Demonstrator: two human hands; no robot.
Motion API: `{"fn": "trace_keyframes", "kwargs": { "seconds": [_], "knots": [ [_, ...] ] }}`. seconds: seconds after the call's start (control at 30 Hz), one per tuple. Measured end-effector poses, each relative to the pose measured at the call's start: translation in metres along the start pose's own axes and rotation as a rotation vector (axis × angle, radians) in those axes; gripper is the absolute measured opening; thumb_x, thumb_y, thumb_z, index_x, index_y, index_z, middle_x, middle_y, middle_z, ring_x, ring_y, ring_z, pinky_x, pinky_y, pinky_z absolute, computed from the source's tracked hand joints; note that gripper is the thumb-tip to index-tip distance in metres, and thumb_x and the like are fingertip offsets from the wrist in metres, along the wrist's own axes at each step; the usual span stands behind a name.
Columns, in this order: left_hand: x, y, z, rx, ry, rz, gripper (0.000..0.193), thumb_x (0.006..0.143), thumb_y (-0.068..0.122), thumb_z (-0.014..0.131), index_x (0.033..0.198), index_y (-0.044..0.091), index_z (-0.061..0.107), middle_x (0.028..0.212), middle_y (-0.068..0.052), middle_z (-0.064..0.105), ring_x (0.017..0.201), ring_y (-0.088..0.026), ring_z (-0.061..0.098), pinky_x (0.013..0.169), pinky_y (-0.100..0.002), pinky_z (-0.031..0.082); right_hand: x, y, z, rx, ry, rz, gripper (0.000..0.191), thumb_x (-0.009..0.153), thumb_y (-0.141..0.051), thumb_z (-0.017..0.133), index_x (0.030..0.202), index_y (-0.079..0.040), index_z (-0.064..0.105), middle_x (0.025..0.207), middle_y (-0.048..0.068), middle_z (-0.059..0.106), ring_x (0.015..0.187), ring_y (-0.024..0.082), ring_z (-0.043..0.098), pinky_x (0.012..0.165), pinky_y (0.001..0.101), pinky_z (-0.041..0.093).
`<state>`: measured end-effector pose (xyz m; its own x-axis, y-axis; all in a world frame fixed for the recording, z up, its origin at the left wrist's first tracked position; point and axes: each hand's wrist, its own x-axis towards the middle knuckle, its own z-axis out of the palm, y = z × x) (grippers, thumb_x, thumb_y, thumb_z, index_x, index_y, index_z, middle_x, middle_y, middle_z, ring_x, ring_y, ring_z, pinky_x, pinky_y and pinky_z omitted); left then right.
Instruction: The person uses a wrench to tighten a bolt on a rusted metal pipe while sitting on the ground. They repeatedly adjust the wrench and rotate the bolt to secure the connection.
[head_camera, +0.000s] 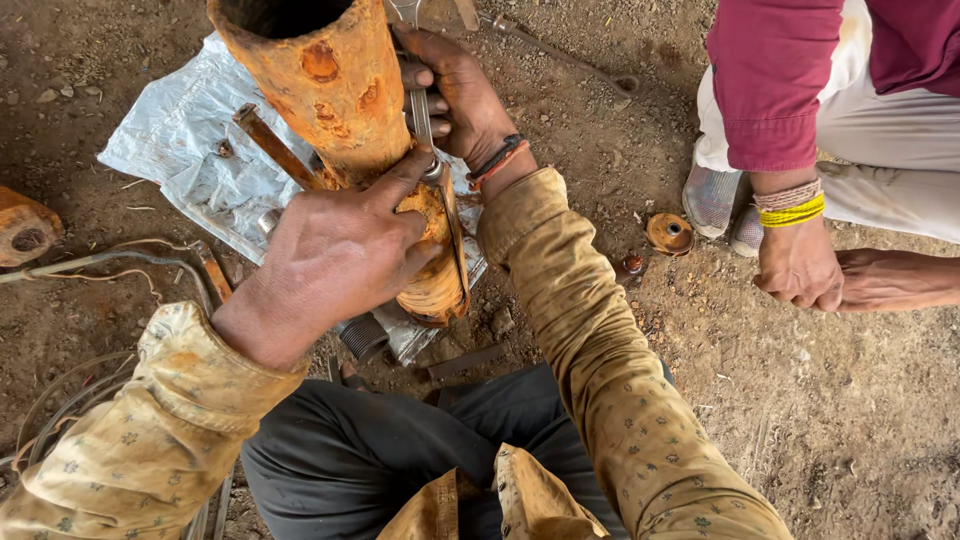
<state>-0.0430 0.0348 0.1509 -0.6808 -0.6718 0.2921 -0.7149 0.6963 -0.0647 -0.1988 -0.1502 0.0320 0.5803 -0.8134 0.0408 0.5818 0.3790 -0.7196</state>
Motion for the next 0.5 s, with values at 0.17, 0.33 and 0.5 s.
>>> {"fn": "trace_keyframes", "kwargs": {
  "seconds": [0.17, 0.33, 0.5],
  "knots": [
    [0.0, 0.0, 0.002, 0.011, 0.053, 0.061, 0.027, 0.078, 0.026, 0.078, 0.064, 0.006, 0.066, 0.132, -0.025, 0.067, 0.067, -0.023, 0.072, 0.06, -0.036, 0.059, 0.005, 0.002, -0.016, 0.063, -0.047, 0.04, 0.018, 0.11, -0.024, 0.051, 0.104, -0.009, 0.059, 0.068, -0.009, 0.045, 0.045, 0.005, 0.029, 0.036, 0.0225, 0.02],
    [-0.007, -0.013, 0.003, -0.199, 0.255, 0.221, 0.03, 0.086, 0.002, 0.075, 0.062, 0.003, 0.058, 0.061, -0.014, 0.052, 0.056, -0.023, 0.058, 0.07, -0.037, 0.062, -0.07, -0.017, 0.039, 0.111, 0.29, -0.257, 0.016, 0.106, -0.02, 0.049, 0.103, -0.008, 0.059, 0.069, -0.005, 0.05, 0.046, 0.007, 0.034, 0.038, 0.0242, 0.026],
    [-0.005, -0.03, 0.009, -0.048, 0.021, 0.208, 0.023, 0.085, 0.012, 0.075, 0.064, 0.007, 0.068, 0.081, -0.007, 0.058, 0.047, -0.012, 0.051, 0.05, -0.032, 0.054, -0.168, 0.062, 0.124, -0.897, 0.49, -0.962, 0.009, 0.102, -0.019, 0.051, 0.095, -0.014, 0.053, 0.09, 0.003, 0.066, 0.072, 0.018, 0.065, 0.06, 0.0309, 0.042]
  ]
}}
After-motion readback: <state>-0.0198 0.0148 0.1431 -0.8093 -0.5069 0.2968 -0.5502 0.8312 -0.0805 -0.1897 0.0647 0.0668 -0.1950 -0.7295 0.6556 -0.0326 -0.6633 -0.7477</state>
